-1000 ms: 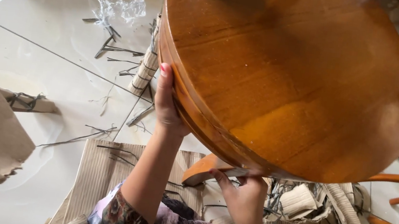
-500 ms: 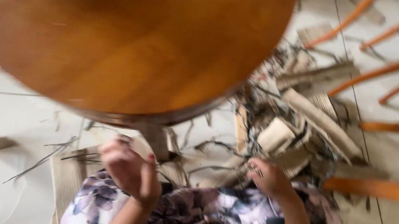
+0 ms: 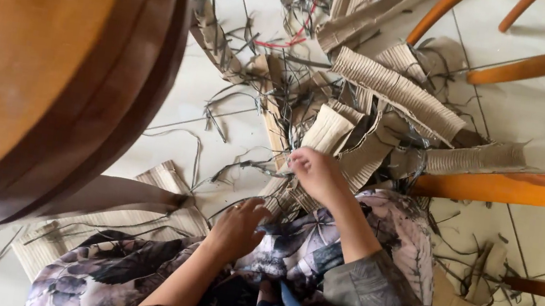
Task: Wrapping the legs of a wooden stool with corrugated cardboard and securing it with plastic straps for protection.
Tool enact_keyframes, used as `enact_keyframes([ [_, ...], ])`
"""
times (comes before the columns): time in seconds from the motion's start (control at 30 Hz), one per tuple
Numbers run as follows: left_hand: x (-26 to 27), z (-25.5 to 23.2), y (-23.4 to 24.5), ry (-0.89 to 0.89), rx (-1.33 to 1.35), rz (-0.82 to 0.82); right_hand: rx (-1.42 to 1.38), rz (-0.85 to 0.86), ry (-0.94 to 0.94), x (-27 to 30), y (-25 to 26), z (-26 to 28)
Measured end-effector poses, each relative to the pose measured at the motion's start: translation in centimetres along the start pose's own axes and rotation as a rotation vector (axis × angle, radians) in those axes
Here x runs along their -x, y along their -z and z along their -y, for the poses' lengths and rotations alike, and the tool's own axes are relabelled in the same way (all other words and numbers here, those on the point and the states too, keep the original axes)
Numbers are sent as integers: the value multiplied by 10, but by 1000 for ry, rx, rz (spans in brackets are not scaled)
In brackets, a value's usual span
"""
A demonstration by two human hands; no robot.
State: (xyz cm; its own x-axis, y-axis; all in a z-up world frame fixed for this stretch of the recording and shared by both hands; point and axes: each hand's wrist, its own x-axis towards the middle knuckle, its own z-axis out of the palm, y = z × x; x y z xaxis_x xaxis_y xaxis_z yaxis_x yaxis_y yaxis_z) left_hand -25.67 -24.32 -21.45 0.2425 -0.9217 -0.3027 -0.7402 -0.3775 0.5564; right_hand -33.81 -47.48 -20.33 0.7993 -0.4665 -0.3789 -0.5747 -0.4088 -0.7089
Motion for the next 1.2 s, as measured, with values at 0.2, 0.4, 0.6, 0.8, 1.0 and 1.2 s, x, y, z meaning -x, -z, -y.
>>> enact_keyframes([
  [0.2,-26,20,-27,132,-20,136,-61,-18,-85,-26,-2,-10],
  [0.4,-30,25,-28,150,-11,169,53,161,-72,-31,-28,5],
  [0.6,-32,3,4,262,64,170,168,283,-4,-31,-41,11],
  [0.8,-37,33,-58,463,311,204,-425,-7,-15,-33,-20,15],
  [1.0,-35,39,-62,456,424,240,-1064,-99,70,-43,-25,-5],
  [1.2,-43,46,-54,182,237,-126,-566,-474,96,-34,-5,-4],
])
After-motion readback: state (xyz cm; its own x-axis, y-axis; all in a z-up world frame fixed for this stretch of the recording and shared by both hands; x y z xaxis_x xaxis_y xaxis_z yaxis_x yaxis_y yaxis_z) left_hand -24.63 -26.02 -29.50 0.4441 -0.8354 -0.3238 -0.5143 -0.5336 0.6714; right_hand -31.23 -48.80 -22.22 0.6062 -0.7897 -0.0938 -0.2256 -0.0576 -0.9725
